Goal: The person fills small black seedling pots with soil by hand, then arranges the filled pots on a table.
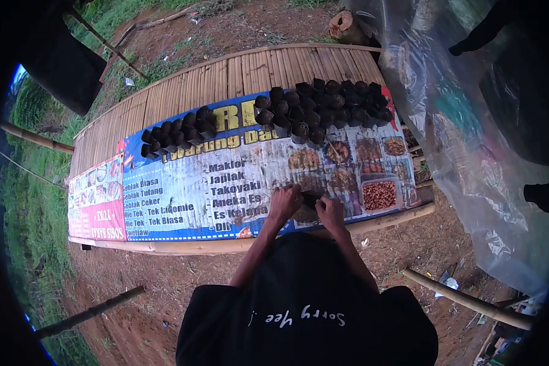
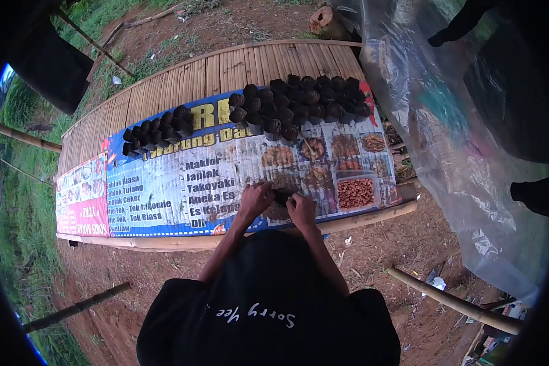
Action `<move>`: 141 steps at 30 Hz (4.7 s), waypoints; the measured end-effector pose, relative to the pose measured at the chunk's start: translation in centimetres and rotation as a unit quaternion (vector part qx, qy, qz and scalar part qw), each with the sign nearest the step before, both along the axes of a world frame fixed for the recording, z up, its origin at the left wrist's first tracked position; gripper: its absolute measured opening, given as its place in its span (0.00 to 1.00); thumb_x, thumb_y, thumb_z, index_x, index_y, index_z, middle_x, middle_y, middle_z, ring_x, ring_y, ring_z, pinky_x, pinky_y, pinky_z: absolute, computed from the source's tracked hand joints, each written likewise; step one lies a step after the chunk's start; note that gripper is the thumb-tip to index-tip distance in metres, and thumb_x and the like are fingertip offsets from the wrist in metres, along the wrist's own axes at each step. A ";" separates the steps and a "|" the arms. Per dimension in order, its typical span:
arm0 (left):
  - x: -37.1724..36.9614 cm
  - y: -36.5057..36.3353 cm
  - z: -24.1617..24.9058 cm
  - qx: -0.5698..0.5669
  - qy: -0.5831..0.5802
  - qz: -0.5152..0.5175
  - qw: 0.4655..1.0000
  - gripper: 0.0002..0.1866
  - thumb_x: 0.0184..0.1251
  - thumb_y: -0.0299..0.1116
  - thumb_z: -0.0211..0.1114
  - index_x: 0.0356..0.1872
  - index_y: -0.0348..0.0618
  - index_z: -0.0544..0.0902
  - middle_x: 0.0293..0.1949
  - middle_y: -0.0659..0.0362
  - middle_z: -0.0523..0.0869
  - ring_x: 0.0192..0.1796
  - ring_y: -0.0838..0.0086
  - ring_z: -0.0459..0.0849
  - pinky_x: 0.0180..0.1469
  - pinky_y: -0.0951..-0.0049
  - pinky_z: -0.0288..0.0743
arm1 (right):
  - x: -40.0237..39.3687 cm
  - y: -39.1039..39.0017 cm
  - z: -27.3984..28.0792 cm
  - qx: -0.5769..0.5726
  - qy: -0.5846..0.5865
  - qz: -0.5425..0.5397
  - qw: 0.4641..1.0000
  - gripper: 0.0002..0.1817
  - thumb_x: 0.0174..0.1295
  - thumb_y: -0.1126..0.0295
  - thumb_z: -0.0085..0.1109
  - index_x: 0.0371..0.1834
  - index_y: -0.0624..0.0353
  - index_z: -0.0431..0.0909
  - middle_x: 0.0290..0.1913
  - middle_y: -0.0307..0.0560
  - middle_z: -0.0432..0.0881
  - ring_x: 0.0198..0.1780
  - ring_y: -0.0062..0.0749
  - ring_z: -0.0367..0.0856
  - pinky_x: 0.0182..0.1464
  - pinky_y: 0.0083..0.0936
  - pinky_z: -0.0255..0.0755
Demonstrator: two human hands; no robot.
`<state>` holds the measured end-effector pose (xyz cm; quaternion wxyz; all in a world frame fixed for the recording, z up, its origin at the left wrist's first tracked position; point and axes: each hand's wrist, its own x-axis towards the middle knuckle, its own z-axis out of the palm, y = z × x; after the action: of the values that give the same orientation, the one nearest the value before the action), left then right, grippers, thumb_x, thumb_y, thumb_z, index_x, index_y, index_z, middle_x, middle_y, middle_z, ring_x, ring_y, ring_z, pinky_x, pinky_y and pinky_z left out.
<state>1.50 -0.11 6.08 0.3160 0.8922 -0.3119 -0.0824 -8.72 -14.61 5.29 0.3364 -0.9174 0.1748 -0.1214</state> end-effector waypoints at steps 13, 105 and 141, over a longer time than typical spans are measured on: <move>-0.4 0.0 0.2 -0.025 0.001 0.002 1.000 0.07 0.52 0.33 0.62 0.30 0.42 0.78 0.30 0.52 0.81 0.34 0.54 0.82 0.44 0.54 0.72 | 0.2 0.3 -0.1 0.047 -0.030 -0.017 0.998 0.09 0.55 0.69 0.60 0.23 0.63 0.76 0.21 0.60 0.75 0.28 0.60 0.74 0.31 0.47 0.67; -0.5 0.9 1.8 0.105 0.022 0.036 0.994 0.15 0.57 0.43 0.61 0.39 0.44 0.79 0.31 0.48 0.85 0.36 0.54 0.84 0.53 0.48 0.67 | 0.8 0.1 0.6 0.011 0.138 -0.070 0.988 0.24 0.55 0.44 0.58 0.22 0.56 0.84 0.23 0.53 0.82 0.32 0.51 0.83 0.38 0.40 0.74; 1.5 0.3 2.2 0.107 -0.068 -0.017 0.992 0.16 0.59 0.45 0.61 0.39 0.45 0.76 0.31 0.49 0.85 0.37 0.54 0.84 0.50 0.50 0.66 | 1.7 0.9 -0.7 -0.038 0.229 -0.098 0.968 0.22 0.54 0.45 0.55 0.28 0.51 0.87 0.28 0.52 0.85 0.37 0.50 0.84 0.43 0.42 0.75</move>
<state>2.96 0.23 8.33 0.1953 0.9189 -0.3374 -0.0603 -7.06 -13.72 4.56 0.2390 -0.9111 0.3316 0.0535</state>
